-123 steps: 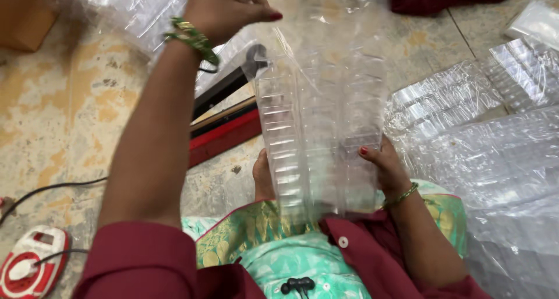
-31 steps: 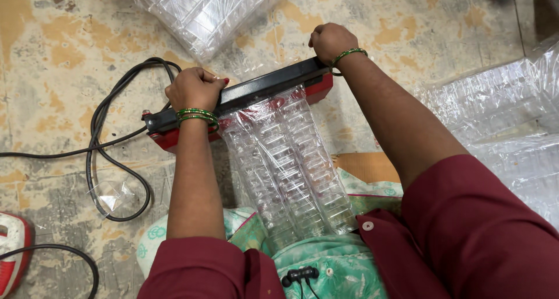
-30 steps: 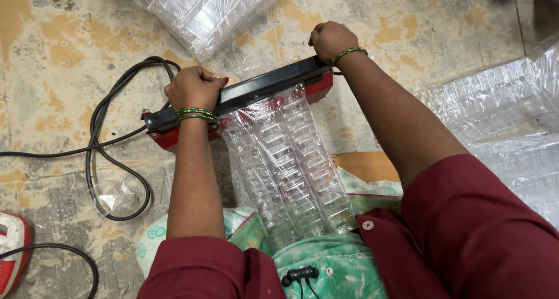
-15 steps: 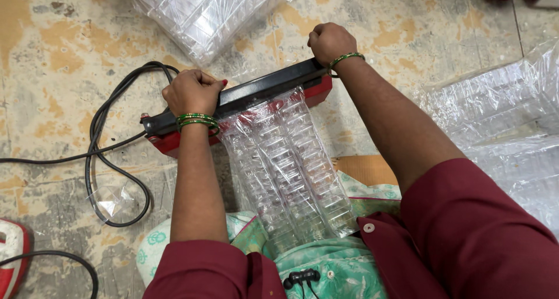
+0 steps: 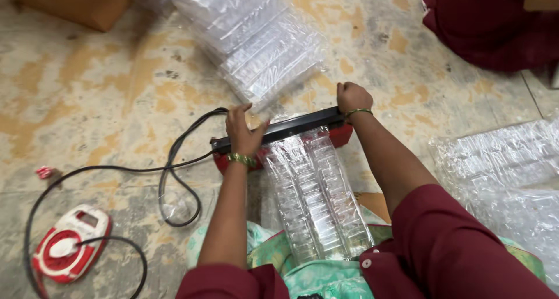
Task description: The person sits on the floor and seals clear plastic blister packs inside plastic bags using a hand-operated impulse heat sealer. They place each pack into a plastic bag, press the sealer arm down to seal the bag closed, and set the sealed pack aside with other finished packs.
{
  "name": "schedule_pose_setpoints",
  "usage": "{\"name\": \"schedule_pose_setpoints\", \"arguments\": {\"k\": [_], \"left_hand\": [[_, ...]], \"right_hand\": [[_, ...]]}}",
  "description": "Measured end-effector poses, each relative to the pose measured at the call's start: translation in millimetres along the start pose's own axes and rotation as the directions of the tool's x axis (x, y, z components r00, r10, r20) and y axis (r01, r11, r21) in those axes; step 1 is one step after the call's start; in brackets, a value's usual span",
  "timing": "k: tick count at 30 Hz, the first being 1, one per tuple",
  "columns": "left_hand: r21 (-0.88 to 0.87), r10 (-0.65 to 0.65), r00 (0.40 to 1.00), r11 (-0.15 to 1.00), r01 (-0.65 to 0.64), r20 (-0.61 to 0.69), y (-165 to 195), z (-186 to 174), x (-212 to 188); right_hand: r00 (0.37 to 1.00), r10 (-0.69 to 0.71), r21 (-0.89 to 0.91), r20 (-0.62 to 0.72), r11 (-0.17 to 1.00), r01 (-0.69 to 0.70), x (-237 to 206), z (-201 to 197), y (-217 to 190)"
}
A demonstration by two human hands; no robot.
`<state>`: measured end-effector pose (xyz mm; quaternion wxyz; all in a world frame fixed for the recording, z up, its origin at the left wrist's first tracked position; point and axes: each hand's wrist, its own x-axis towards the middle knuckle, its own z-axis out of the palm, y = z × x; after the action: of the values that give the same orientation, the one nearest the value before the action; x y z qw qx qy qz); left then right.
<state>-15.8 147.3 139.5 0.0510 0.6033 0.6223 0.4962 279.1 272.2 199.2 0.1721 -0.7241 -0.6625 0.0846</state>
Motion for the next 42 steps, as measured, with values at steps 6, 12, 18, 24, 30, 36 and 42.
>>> {"name": "schedule_pose_setpoints", "arguments": {"k": [6,12,18,24,30,36,42], "left_hand": [[-0.021,-0.427,0.904,0.904,0.426,-0.012,24.6,-8.4,-146.6],[-0.448,-0.494,0.532,0.287,0.847,0.688,42.2,1.8,-204.1],[-0.573,-0.362,0.606,0.205,0.793,0.709,77.1,-27.1,-196.1],[-0.782,-0.184,0.789,0.124,0.61,0.586,112.5,-53.2,-150.6],[-0.943,-0.142,0.932,-0.024,0.333,0.333,80.7,-95.6,-89.6],[-0.902,-0.259,0.864,-0.111,0.417,0.432,45.2,-78.6,-120.0],[-0.723,-0.001,0.723,0.018,0.691,0.691,35.5,-51.8,-123.2]], "right_hand": [[0.985,0.04,0.152,-0.168,0.988,-0.014,-38.1,-22.3,-2.7],[0.968,-0.035,0.547,-0.249,0.82,0.17,-96.8,-3.4,42.4],[0.642,-0.186,0.646,0.744,0.445,-0.62,-231.4,5.5,137.1],[0.673,-0.418,0.789,0.61,0.395,-0.47,-277.5,-44.2,129.3],[0.84,-0.277,0.882,0.466,0.07,-0.466,-187.2,-87.4,56.6],[0.778,-0.443,0.744,0.447,-0.298,-0.598,-49.5,-101.8,-69.1],[0.86,0.094,0.837,0.502,-0.304,-0.455,35.8,-26.3,-182.0]]}}
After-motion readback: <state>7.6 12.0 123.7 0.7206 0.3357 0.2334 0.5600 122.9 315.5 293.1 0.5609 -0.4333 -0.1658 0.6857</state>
